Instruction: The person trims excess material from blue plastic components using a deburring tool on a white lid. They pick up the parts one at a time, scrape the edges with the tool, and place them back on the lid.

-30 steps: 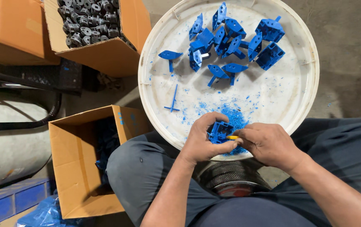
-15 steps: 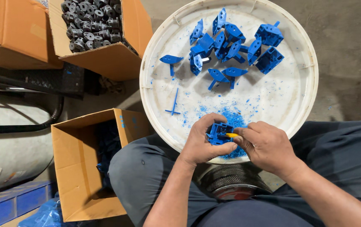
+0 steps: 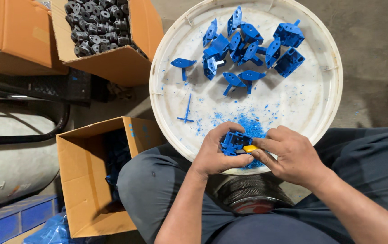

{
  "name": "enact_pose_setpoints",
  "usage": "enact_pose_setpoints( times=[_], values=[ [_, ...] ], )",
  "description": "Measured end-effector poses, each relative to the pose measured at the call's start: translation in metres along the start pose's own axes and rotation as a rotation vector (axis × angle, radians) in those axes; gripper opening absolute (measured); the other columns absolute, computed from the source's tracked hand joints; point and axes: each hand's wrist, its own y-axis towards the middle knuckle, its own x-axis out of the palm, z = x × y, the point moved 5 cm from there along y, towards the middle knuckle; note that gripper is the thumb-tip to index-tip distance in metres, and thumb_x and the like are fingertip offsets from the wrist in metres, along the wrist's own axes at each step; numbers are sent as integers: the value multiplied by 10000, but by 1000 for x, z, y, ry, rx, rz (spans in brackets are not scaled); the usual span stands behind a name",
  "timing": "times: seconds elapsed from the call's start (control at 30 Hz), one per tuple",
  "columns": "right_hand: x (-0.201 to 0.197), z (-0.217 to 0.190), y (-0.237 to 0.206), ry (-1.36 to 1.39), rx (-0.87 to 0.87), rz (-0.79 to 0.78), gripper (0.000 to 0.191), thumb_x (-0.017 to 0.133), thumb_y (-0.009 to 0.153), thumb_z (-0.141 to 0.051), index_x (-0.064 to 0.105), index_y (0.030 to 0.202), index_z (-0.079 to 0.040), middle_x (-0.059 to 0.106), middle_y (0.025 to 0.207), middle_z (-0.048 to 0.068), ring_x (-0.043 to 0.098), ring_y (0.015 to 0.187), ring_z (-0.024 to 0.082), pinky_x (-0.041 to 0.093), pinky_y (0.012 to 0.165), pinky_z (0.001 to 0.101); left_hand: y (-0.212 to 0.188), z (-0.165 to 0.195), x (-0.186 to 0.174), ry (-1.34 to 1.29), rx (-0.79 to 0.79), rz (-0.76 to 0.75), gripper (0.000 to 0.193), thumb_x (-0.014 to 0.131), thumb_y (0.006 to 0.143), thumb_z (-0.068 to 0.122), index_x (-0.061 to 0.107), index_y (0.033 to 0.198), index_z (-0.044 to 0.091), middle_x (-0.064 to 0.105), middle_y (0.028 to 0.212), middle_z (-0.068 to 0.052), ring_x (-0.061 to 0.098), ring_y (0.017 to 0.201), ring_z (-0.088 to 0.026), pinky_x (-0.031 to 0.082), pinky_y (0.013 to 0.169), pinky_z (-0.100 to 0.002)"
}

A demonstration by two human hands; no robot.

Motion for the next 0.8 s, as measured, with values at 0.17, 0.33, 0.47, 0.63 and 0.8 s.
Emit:
enact_pose_setpoints(
  times=[0.17,0.33,0.47,0.63,0.8],
  values=[
    [-3,-2,1,-22,4,28,254,791,770,-294,789,953,-119,659,770,27,625,734,235,497,614,386,1,2,-1,56,30,-13,567,909,662,178,655,1162,96,674,1005,11,639,932,-79,545,833,-263],
    [-4,-3,2,-23,11,32,267,805,753,-306,791,946,-122,665,769,17,626,738,227,501,610,376,1,4,0,90,39,-25,546,906,673,181,659,1152,98,674,1007,8,642,946,-87,548,847,-268],
    [-5,-5,3,-37,-12,31,254,805,752,-311,795,930,-130,661,737,4,618,722,224,499,603,373,0,3,0,67,-1,-29,554,903,660,186,658,1151,103,683,1004,10,645,936,-85,549,839,-266],
    [-8,-5,3,-51,-10,31,244,802,752,-314,802,921,-139,655,709,1,608,696,221,493,584,371,1,4,0,80,-6,-28,553,900,661,199,657,1150,106,684,982,14,648,912,-80,553,824,-264],
    [-8,-5,3,-45,-21,36,233,804,758,-323,794,894,-135,654,714,-2,608,698,221,490,580,373,0,5,1,81,-4,-35,536,892,665,189,656,1138,104,676,976,15,642,902,-81,548,814,-263]
  ],
)
